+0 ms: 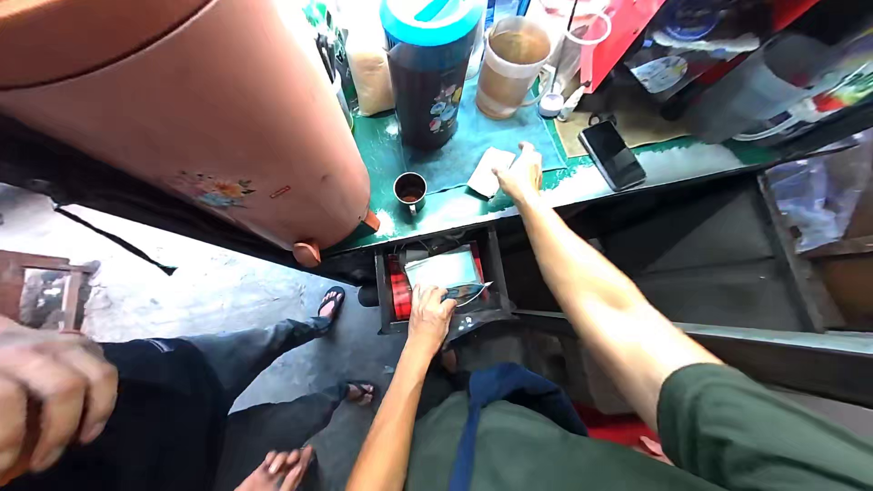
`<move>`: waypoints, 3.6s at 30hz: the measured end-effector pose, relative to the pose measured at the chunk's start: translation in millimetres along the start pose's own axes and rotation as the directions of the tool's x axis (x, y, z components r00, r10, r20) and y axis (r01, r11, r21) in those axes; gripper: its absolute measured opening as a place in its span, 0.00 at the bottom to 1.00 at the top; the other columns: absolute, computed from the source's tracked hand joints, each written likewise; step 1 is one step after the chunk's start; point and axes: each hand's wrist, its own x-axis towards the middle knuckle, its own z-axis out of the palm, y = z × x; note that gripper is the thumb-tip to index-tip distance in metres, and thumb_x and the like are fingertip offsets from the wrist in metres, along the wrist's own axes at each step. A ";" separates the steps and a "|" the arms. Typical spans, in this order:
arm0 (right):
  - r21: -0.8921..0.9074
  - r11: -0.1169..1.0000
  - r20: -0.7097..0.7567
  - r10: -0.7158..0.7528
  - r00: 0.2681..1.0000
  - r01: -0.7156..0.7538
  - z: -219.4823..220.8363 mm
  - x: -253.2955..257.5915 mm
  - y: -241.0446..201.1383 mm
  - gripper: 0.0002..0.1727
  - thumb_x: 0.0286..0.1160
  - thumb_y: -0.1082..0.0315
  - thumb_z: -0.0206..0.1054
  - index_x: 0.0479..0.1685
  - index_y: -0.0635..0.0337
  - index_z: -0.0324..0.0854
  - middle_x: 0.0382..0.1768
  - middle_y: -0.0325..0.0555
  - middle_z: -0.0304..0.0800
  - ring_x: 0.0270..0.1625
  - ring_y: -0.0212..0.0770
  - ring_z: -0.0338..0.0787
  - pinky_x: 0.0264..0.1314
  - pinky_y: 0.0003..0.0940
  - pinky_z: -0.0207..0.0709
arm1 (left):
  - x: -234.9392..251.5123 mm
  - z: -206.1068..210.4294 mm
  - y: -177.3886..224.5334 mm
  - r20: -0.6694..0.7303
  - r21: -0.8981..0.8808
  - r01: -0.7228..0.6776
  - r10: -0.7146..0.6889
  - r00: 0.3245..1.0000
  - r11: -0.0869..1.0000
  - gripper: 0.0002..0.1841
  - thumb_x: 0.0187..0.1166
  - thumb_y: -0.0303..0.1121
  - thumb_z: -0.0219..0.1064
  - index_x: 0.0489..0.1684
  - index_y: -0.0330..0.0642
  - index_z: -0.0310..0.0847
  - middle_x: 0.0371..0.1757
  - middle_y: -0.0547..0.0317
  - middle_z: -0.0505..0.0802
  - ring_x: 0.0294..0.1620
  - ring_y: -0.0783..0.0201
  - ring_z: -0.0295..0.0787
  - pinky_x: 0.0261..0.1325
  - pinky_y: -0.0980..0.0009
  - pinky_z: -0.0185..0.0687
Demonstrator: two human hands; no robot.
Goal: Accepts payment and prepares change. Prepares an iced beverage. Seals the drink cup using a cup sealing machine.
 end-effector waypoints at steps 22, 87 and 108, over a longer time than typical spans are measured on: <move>0.408 0.875 0.669 -0.482 0.566 0.262 23.7 -154.1 35.3 0.09 0.60 0.77 0.80 0.34 0.62 0.84 0.33 0.47 0.89 0.34 0.43 0.88 0.39 0.46 0.84 | -13.2 -13.5 -11.4 0.021 -0.064 0.058 -0.057 0.998 0.996 0.12 0.79 0.33 0.68 0.56 0.56 0.94 0.59 0.44 0.94 0.70 0.41 0.86 0.82 0.31 0.63; 0.100 0.988 0.322 0.084 0.943 -0.122 26.5 -151.7 88.7 0.15 0.64 0.69 0.77 0.50 0.60 0.86 0.39 0.48 0.95 0.44 0.48 0.94 0.53 0.53 0.85 | 101.8 -79.1 -34.4 0.590 0.243 0.158 -0.275 0.759 0.957 0.15 0.81 0.33 0.63 0.58 0.38 0.90 0.64 0.40 0.91 0.67 0.40 0.87 0.67 0.40 0.82; -0.246 0.844 0.812 -0.089 0.577 0.477 107.9 -194.7 24.5 0.43 0.79 0.40 0.67 0.91 0.50 0.63 0.94 0.65 0.46 0.93 0.74 0.48 0.79 0.77 0.60 | -67.1 -65.3 -58.3 0.632 -0.140 0.256 -0.113 0.767 0.957 0.19 0.89 0.32 0.56 0.71 0.37 0.84 0.65 0.42 0.92 0.68 0.45 0.89 0.75 0.47 0.78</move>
